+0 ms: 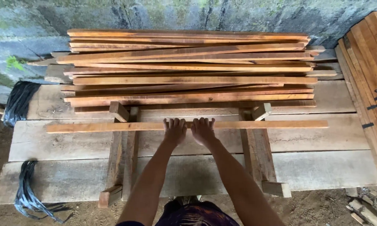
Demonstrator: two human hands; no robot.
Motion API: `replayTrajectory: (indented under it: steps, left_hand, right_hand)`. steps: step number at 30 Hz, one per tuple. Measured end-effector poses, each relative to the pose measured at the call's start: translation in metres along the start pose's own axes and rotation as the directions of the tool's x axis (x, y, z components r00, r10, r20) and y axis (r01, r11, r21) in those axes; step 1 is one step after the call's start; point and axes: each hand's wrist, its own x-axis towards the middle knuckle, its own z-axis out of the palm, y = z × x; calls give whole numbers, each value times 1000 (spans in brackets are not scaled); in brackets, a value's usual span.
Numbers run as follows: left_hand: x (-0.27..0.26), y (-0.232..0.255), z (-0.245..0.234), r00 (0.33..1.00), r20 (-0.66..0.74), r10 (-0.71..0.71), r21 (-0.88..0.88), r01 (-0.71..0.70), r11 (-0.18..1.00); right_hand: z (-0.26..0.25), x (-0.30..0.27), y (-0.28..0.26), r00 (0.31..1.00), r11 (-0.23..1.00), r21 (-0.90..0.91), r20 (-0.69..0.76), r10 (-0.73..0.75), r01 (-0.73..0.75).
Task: Bundling and organizing wood planks on a workbench using plastic straps.
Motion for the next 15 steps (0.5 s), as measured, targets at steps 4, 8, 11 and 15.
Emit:
replayTrajectory:
  steps: [4,8,11,15]
  left_hand:
    - [-6,-12,-25,999,37,37,-29,-36,999]
    - [-15,-48,-31,994,12,106,32,-106,994]
    - [-16,-96,-19,990,-57,131,193,-118,974]
    - [-33,-104,-41,987,25,-157,-60,158,986]
  right_hand:
    - [-32,-14,10,1000,999,43,8,-29,29]
    - [-63,-43,64,976,988,78,-184,-118,134]
    - [-17,-39,161,964,983,-92,-198,-176,161]
    - [22,-27,216,936,933,-301,-224,-272,199]
